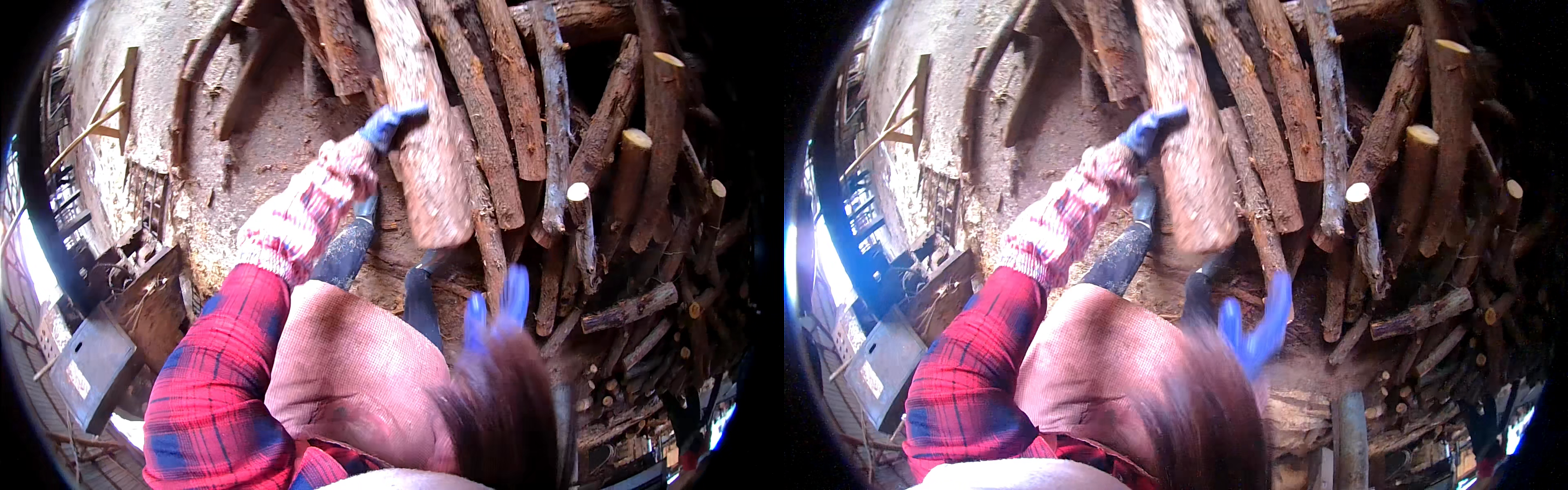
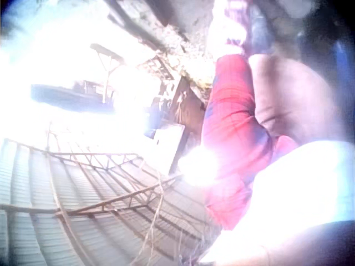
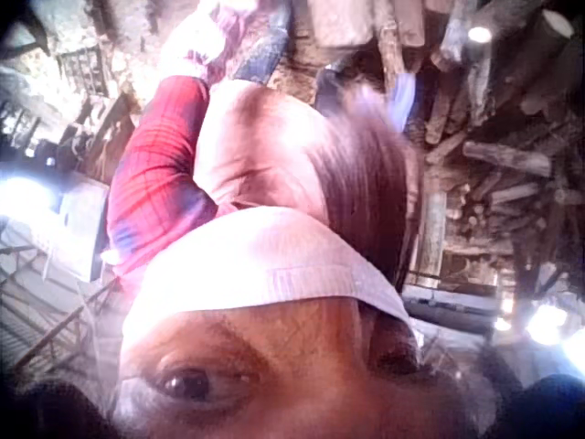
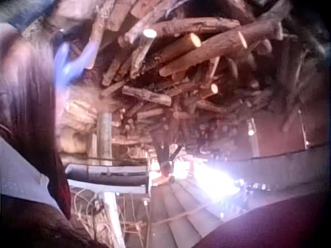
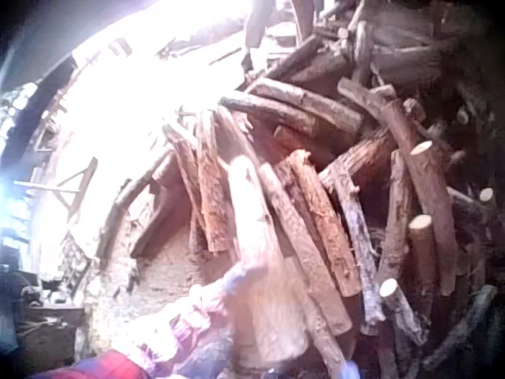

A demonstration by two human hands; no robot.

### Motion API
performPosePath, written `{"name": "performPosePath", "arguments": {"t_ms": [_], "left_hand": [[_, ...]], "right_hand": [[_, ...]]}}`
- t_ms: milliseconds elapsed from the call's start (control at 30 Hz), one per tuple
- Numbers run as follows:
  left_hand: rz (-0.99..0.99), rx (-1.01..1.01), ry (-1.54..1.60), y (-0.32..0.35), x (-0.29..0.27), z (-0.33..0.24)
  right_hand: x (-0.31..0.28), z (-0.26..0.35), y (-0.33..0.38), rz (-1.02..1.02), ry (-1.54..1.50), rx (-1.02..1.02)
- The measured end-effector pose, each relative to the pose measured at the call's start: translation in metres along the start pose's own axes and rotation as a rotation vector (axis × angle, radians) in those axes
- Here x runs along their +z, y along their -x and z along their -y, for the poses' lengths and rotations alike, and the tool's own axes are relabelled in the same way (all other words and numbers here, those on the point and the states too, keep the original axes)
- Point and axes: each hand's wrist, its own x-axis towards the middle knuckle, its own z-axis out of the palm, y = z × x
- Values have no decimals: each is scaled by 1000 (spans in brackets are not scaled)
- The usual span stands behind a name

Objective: The person picks up logs from a pile on the ground and places them onto a metal rack. The task involves repetitive lifting and arranging of wooden logs to build a stack.

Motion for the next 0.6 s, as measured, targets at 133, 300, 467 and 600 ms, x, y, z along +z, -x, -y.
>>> {"name": "performPosePath", "arguments": {"t_ms": [133,300,467,600], "left_hand": [[-183,-285,-191,99,123,-58],[-383,-715,493,236,224,-105],[-283,-838,357,347,322,-142],[63,-747,-75,392,406,-163]], "right_hand": [[45,41,-21,240,-692,487],[40,128,108,545,-1081,776],[12,162,273,348,-1146,702],[-36,177,392,129,-954,543]]}}
